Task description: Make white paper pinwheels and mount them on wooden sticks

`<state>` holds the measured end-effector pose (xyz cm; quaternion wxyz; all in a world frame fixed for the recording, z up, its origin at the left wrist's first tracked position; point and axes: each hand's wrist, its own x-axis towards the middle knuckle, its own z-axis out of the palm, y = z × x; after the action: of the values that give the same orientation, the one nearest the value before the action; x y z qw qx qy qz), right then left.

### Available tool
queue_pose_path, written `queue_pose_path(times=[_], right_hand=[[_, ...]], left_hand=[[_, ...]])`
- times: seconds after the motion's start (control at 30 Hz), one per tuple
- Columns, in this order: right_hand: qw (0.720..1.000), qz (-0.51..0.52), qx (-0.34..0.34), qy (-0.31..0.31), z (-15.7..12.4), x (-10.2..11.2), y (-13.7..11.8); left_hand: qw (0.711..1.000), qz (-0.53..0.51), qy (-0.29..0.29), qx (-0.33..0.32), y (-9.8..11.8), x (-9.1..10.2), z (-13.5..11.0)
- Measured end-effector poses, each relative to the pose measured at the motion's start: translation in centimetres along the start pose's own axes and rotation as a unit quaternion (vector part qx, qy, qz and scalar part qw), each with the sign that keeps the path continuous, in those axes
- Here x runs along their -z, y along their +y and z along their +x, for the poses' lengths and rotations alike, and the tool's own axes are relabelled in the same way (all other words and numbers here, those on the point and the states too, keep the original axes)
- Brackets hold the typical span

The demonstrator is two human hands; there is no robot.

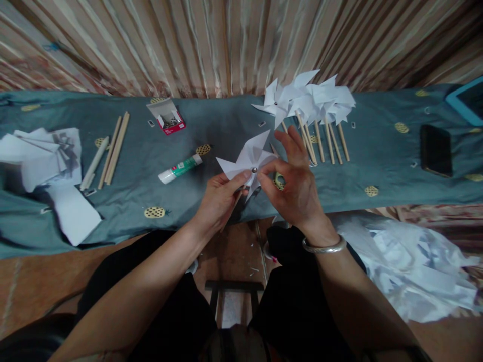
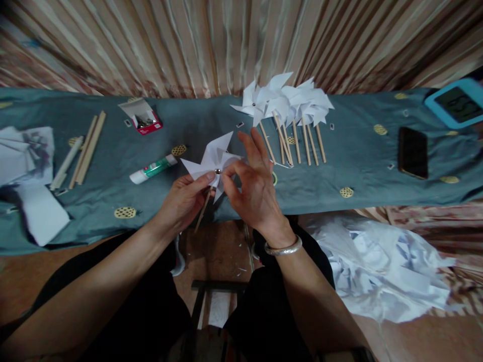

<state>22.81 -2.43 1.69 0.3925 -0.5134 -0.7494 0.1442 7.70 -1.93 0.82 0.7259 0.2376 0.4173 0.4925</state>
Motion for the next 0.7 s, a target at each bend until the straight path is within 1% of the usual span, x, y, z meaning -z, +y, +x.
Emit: queue_pose_path(times=[0.1,0.27,0.5,0.6,0.7], right_hand=[[1.0,-0.011,-0.006,0.004,0.0,0.0,-0.3],[1.0,0.012,-0.008,0.006,0.0,-0.2,-0.4],[0.998,-0.032,0.01,0.051,-0.3,-1.2,-0.7],[0.998,-0.014,0.004,0.062,-0.3,-1.2,-0.9],[0.997,0.02,-0.016,0.072,-0.3,-0.6,-1.0]], left_hand=[[1.0,-0.003,-0.002,-0.004,-0.2,0.1,0.0],[1.0,-0.01,0.005,0.008,-0.2,0.1,0.0],[0.999,-0.019,0.001,0.035,-0.1,0.3,0.0],[0.998,-0.031,-0.001,0.05,-0.1,0.5,0.1],[0.998,-0.04,0.008,0.055,-0.1,0.7,0.2]])
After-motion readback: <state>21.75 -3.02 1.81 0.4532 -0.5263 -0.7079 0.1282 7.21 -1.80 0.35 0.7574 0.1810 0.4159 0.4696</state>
